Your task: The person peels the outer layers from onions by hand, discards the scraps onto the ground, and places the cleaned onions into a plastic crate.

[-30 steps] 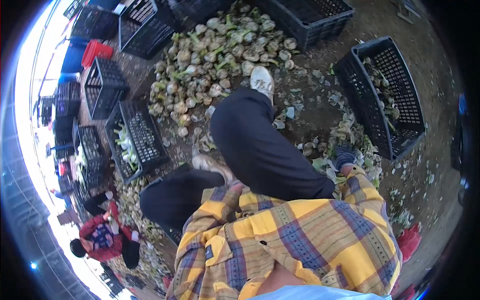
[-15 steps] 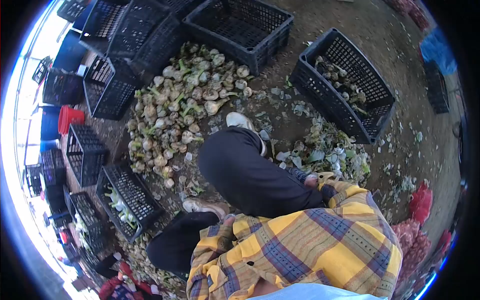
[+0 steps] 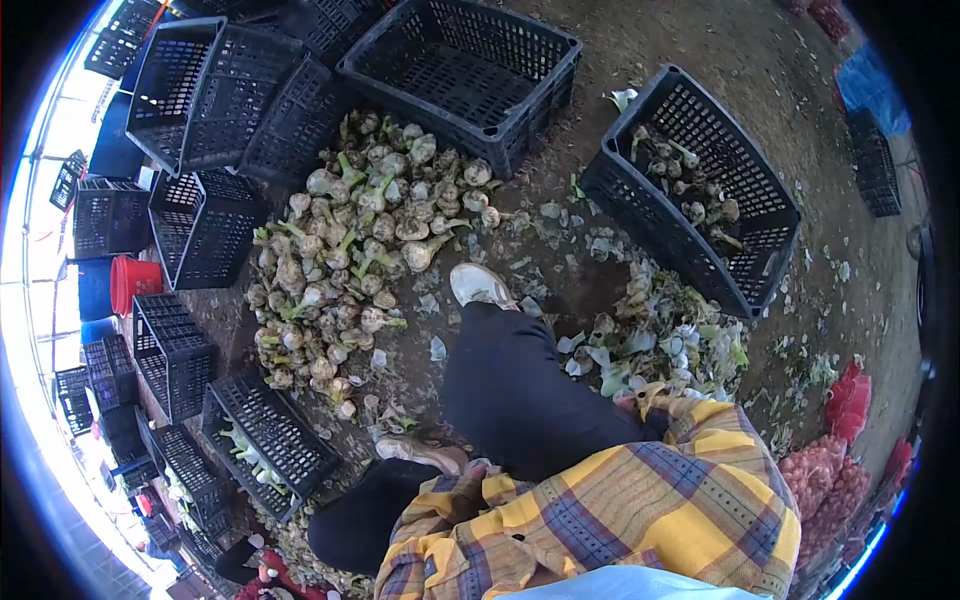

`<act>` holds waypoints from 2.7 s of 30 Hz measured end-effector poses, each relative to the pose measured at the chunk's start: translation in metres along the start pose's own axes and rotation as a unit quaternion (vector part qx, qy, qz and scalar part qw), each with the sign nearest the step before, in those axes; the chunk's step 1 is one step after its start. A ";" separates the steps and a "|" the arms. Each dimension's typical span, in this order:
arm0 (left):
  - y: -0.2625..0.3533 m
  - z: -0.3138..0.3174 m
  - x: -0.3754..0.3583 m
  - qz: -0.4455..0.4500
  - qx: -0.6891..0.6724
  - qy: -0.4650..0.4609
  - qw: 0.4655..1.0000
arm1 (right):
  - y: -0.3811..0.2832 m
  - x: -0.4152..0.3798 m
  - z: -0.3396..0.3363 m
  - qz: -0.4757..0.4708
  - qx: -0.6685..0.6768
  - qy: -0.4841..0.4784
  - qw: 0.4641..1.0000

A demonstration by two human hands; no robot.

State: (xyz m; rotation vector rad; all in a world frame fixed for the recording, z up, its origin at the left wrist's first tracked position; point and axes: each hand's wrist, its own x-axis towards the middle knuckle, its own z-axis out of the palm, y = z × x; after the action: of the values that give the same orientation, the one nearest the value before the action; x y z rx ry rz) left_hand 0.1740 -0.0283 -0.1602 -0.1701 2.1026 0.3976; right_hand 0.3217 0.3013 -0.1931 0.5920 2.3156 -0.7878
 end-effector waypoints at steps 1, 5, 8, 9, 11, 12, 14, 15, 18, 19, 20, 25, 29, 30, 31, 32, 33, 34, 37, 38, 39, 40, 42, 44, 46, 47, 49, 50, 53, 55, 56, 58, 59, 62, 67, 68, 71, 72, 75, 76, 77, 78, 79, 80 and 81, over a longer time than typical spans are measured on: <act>0.001 0.003 0.004 0.002 -0.001 -0.004 1.000 | -0.001 0.001 0.000 0.004 -0.001 -0.005 1.000; -0.003 0.014 0.007 0.005 -0.020 -0.024 0.999 | -0.010 0.008 0.002 0.012 -0.020 -0.025 0.999; 0.001 0.023 0.014 -0.003 -0.042 -0.048 0.998 | -0.022 0.015 0.003 0.016 -0.039 -0.052 0.998; 0.005 0.027 0.020 -0.007 -0.051 -0.058 0.997 | -0.026 0.017 0.003 0.022 -0.045 -0.061 0.997; 0.012 0.032 0.032 -0.011 -0.066 -0.082 0.994 | -0.035 0.025 0.001 0.036 -0.054 -0.077 0.995; 0.011 0.034 0.037 -0.019 -0.073 -0.095 0.993 | -0.040 0.028 0.001 0.044 -0.056 -0.086 0.994; 0.020 0.035 0.053 -0.022 -0.083 -0.120 0.989 | -0.051 0.041 -0.003 0.058 -0.063 -0.103 0.991; 0.023 0.034 0.060 -0.026 -0.085 -0.130 0.988 | -0.057 0.048 -0.006 0.064 -0.064 -0.112 0.990; 0.022 0.025 0.073 -0.033 -0.084 -0.170 0.981 | -0.069 0.066 -0.017 0.093 -0.071 -0.138 0.984; 0.021 0.021 0.078 -0.034 -0.082 -0.180 0.980 | -0.074 0.074 -0.023 0.100 -0.073 -0.144 0.982; 0.021 0.016 0.084 -0.032 -0.078 -0.189 0.978 | -0.079 0.084 -0.028 0.106 -0.076 -0.148 0.980; 0.018 -0.015 0.099 -0.027 -0.056 -0.218 0.974 | -0.099 0.113 -0.065 0.130 -0.090 -0.169 0.973; 0.012 -0.034 0.098 -0.020 -0.038 -0.231 0.972 | -0.104 0.117 -0.096 0.149 -0.107 -0.188 0.965; 0.011 -0.039 0.096 -0.019 -0.034 -0.231 0.972 | -0.105 0.118 -0.106 0.153 -0.112 -0.192 0.963; 0.010 -0.042 0.094 -0.016 -0.028 -0.230 0.973 | -0.102 0.131 -0.116 0.150 -0.114 -0.190 0.964; 0.010 -0.045 0.093 -0.014 -0.024 -0.229 0.973 | -0.099 0.118 -0.120 0.159 -0.117 -0.199 0.960; 0.010 -0.047 0.093 -0.011 -0.019 -0.225 0.974 | -0.092 0.119 -0.126 0.162 -0.120 -0.202 0.958; 0.011 -0.047 0.093 -0.006 -0.015 -0.223 0.975 | -0.084 0.121 -0.131 0.166 -0.124 -0.208 0.956; 0.014 -0.047 0.099 0.012 -0.003 -0.209 0.978 | -0.060 0.133 -0.144 0.167 -0.143 -0.224 0.949; 0.014 -0.045 0.096 0.012 0.002 -0.209 0.978 | -0.052 0.137 -0.150 0.166 -0.148 -0.230 0.947; 0.014 -0.044 0.097 0.019 0.007 -0.209 0.978 | -0.045 0.142 -0.154 0.166 -0.155 -0.242 0.943; 0.014 -0.044 0.096 0.024 0.011 -0.208 0.978 | -0.041 0.148 -0.159 0.162 -0.159 -0.251 0.941; 0.022 -0.045 0.102 0.042 0.014 -0.200 0.979 | -0.044 0.173 -0.176 0.139 -0.161 -0.246 0.946; 0.033 -0.047 0.107 0.075 0.017 -0.197 0.977 | -0.055 0.202 -0.194 0.125 -0.121 -0.208 0.963; 0.045 -0.054 0.129 0.138 0.025 -0.189 0.972 | -0.072 0.231 -0.207 0.130 -0.038 -0.107 0.985; 0.058 -0.060 0.146 0.184 0.022 -0.182 0.966 | -0.075 0.240 -0.212 0.150 -0.014 -0.013 0.989; 0.147 -0.143 0.085 0.108 -0.190 -0.080 0.973 | -0.075 0.264 -0.213 0.166 0.017 0.076 0.983; 0.126 -0.137 0.108 0.214 -0.125 -0.002 0.969 | -0.071 0.283 -0.208 0.182 0.064 0.119 0.974; 0.148 -0.178 0.098 0.210 -0.057 0.058 0.974 | -0.067 0.321 -0.192 0.222 0.132 0.153 0.954; 0.165 -0.205 0.093 0.102 -0.065 0.050 0.991 | -0.050 0.360 -0.163 0.225 0.178 0.198 0.937; 0.161 -0.211 0.100 0.133 -0.153 0.062 0.977 | -0.063 0.355 -0.174 0.212 0.182 0.194 0.940; 0.147 -0.230 0.126 0.182 -0.154 0.131 0.962 | -0.093 0.332 -0.208 0.267 0.180 0.085 0.943; 0.156 -0.241 0.118 0.195 -0.213 0.189 0.939 | -0.069 0.352 -0.184 0.122 0.178 0.147 0.965; 0.209 -0.284 0.066 0.256 -0.263 0.291 0.883 | -0.119 0.311 -0.225 0.047 0.140 0.087 0.985; 0.279 -0.300 0.015 0.305 -0.483 0.258 0.779 | -0.219 0.256 -0.312 -0.249 0.100 0.258 0.928; 0.279 -0.298 0.018 0.359 -0.424 0.284 0.782 | -0.241 0.250 -0.324 -0.317 0.037 0.337 0.886; 0.314 -0.295 -0.039 0.267 -0.545 0.191 0.771 | -0.336 0.174 -0.358 -0.422 0.101 0.286 0.854; 0.316 -0.296 -0.056 0.253 -0.553 0.191 0.771 | -0.362 0.152 -0.356 -0.446 0.127 0.241 0.853; 0.276 -0.306 -0.027 0.238 -0.572 0.203 0.758 | -0.408 0.118 -0.328 -0.519 0.009 0.263 0.813; 0.268 -0.307 -0.021 0.243 -0.574 0.203 0.755 | -0.412 0.111 -0.321 -0.521 0.005 0.266 0.811; 0.255 -0.311 -0.020 0.273 -0.627 0.199 0.702 | -0.420 0.101 -0.311 -0.513 0.030 0.240 0.823; 0.244 -0.316 -0.022 0.301 -0.677 0.194 0.643 | -0.425 0.096 -0.301 -0.506 0.053 0.213 0.834; 0.234 -0.320 -0.025 0.279 -0.714 0.180 0.617 | -0.425 0.118 -0.278 -0.542 0.227 0.145 0.796; 0.222 -0.322 -0.026 0.283 -0.718 0.182 0.610 | -0.430 0.111 -0.279 -0.547 0.220 0.144 0.795; 0.210 -0.320 -0.028 0.282 -0.706 0.186 0.622 | -0.432 0.104 -0.280 -0.443 0.330 0.041 0.833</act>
State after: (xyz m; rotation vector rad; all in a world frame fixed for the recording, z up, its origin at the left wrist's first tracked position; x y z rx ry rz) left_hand -0.1245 0.0565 0.0659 -0.5137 1.6193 2.5438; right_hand -0.1138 0.1950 0.0804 -0.2721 2.3130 -2.0661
